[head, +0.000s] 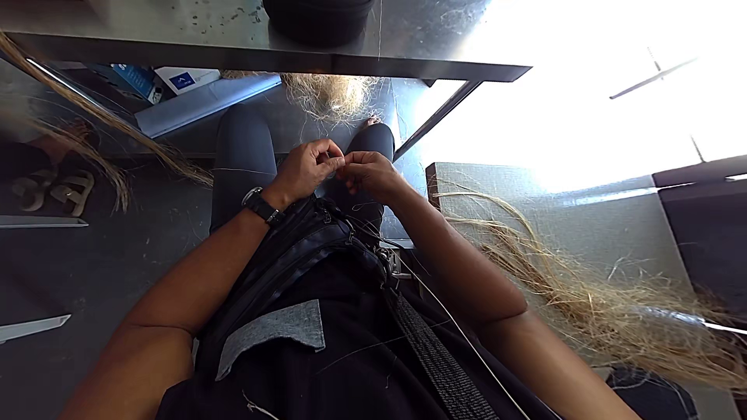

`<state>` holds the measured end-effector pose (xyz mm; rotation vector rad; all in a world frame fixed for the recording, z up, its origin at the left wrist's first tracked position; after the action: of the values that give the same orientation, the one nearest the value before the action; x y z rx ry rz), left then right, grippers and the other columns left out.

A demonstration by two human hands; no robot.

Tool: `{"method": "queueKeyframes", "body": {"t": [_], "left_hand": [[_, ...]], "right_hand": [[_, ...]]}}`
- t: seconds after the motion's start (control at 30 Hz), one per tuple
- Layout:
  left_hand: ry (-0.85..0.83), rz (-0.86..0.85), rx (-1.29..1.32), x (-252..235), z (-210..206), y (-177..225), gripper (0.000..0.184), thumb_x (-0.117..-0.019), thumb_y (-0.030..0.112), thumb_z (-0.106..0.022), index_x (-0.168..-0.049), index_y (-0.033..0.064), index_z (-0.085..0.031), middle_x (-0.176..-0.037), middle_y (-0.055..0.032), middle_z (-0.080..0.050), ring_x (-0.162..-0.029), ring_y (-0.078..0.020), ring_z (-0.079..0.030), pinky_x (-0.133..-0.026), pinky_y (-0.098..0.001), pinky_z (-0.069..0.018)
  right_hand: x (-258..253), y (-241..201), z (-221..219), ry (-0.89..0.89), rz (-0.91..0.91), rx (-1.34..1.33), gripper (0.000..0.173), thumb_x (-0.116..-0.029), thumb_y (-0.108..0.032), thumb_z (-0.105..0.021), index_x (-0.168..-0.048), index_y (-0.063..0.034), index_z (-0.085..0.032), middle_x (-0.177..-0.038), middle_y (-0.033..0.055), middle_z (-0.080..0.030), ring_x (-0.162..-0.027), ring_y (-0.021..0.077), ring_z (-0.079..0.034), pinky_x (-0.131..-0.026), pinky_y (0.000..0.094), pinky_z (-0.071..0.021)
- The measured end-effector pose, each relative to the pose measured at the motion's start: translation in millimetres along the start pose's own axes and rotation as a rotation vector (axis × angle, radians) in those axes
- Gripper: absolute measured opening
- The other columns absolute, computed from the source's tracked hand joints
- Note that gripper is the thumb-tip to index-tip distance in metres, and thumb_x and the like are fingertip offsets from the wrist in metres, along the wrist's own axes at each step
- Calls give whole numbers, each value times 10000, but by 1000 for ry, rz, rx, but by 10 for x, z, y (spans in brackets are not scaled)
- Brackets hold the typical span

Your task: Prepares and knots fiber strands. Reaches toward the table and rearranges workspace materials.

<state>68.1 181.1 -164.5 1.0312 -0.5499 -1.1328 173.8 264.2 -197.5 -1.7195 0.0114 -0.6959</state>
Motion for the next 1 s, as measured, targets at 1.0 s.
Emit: {"method": "queueKeyframes", "body": {"t": [1.0], "left_hand": [[-21,27,22,23,20,-50,251,-1012,353,-655,-1116,127,-692,-582,25,-500,-493,-107,-448,-524,-305,-411]], "right_hand": [[-31,-15,87,32,12,-233,95,-1017,-77,-586,-967,-33,-653,-817,64,-678,-585,112,-602,-547,259,-541]]}}
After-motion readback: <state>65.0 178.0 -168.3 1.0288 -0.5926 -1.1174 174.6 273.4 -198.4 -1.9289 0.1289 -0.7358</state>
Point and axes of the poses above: each hand's wrist, its own x-axis away from the middle knuckle, its own z-axis out of the back of the hand, y = z × x, the point moved 9 cm from there along -x, towards the middle knuckle
